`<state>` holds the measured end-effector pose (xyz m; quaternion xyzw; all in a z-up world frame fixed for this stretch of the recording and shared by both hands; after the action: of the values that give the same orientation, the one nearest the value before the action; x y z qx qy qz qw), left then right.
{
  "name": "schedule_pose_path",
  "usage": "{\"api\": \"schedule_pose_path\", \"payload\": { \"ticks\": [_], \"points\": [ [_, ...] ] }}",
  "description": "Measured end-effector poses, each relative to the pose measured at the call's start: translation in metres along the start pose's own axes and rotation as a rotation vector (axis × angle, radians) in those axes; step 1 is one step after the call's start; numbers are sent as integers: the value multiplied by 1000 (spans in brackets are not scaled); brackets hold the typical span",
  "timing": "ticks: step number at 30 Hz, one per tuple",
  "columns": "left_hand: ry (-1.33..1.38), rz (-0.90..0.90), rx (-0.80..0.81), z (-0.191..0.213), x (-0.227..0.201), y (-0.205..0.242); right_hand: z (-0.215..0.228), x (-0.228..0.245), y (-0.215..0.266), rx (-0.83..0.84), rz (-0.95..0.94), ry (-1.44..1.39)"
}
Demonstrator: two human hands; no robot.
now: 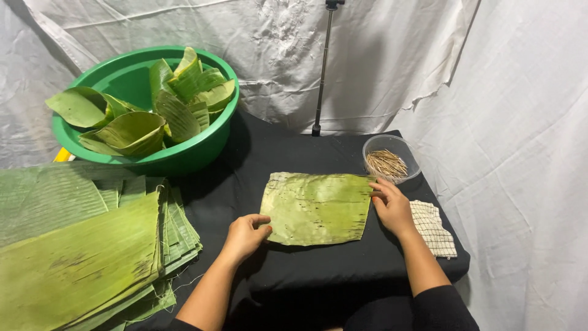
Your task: Cleaning banana leaves with a cloth and stacking them
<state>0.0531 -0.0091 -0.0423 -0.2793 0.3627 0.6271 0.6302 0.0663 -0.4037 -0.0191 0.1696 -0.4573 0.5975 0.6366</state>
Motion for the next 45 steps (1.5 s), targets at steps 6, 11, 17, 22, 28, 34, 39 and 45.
{"api": "schedule_pose_path", "payload": {
  "ticks": [6, 11, 17, 22, 28, 34, 39, 45],
  "points": [
    [25, -23, 28, 2, -8, 6, -30, -24, 12, 205, 150, 342],
    [100, -12, -14, 6, -14, 10, -34, -14, 30, 197, 165, 541],
    [106, 6, -71, -2, 2, 1, -31, -6, 40, 143, 262, 501],
    [121, 47, -127, -8, 9, -11, -31, -9, 39, 152, 259, 511],
    [1013, 159, -292, -2, -50, 48, -26, 4, 42, 244, 178, 505],
    [1340, 226, -334, -39, -62, 77, -25, 1, 44, 154, 255, 488],
    [1119, 85, -386, -81, -29, 52, -15, 13, 48, 82, 411, 143],
    [773, 43, -463, -68, -34, 47, -18, 8, 47, 28, 445, 267]
  ]
}}
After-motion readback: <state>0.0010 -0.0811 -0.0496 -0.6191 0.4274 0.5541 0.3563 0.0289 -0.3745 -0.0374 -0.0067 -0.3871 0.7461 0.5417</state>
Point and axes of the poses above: each hand's wrist, its own y-axis away from the middle knuckle, its own z-axis out of the back of the hand, x = y × z, the point moved 3 cm from there along -y, towards the middle knuckle, and after that the axes turned 8 degrees about -z, right-handed, at the moved point
